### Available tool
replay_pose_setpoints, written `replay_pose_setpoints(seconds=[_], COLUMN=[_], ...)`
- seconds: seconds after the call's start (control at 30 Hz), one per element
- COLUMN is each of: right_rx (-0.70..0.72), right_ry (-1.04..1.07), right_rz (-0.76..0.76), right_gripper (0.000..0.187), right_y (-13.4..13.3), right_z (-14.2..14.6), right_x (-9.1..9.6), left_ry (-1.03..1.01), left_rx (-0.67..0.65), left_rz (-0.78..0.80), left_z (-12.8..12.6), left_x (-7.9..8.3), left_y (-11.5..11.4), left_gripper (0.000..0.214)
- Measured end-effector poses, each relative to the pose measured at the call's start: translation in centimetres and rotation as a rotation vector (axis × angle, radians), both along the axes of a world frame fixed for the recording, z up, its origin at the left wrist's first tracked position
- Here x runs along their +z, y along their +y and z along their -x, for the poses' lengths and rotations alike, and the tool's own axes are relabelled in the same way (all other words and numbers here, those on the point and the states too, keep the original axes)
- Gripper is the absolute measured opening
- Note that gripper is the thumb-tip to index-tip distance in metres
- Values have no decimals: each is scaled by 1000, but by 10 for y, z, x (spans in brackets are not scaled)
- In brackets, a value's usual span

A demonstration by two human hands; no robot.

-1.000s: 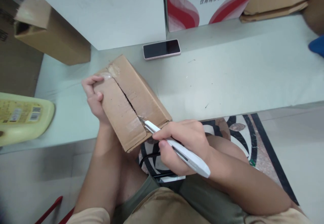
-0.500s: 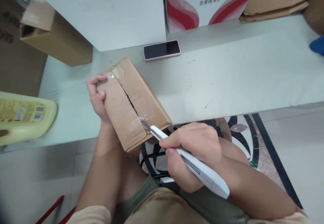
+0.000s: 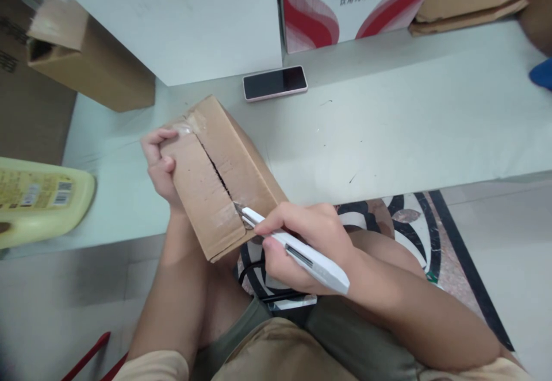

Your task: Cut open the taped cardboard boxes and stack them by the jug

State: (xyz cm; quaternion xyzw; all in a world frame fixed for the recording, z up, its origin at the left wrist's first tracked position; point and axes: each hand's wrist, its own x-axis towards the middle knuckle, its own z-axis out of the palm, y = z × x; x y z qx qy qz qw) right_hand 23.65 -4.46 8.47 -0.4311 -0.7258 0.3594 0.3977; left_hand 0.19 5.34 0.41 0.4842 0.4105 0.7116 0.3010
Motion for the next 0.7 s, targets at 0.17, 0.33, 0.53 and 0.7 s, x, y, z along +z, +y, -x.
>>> replay_pose_setpoints(seconds=[0.17, 0.33, 0.53, 0.7], right_rx=[18, -53, -86, -196], right_ry=[186, 338, 432, 514], right_rz=[41, 229, 212, -57], right_gripper=[17, 14, 12, 11], right_y=[0, -14, -16, -12], right_z=[0, -13, -24, -20], right_x=[-1, -2, -16, -18], left_ry=[16, 89, 67, 28], left_rx=[-3, 22, -3, 3], left_rz=[5, 40, 25, 32], left_z=[1, 3, 8, 9], left_x=[0, -3, -10, -9], left_y=[1, 0, 0, 0], left_gripper=[30, 36, 36, 32])
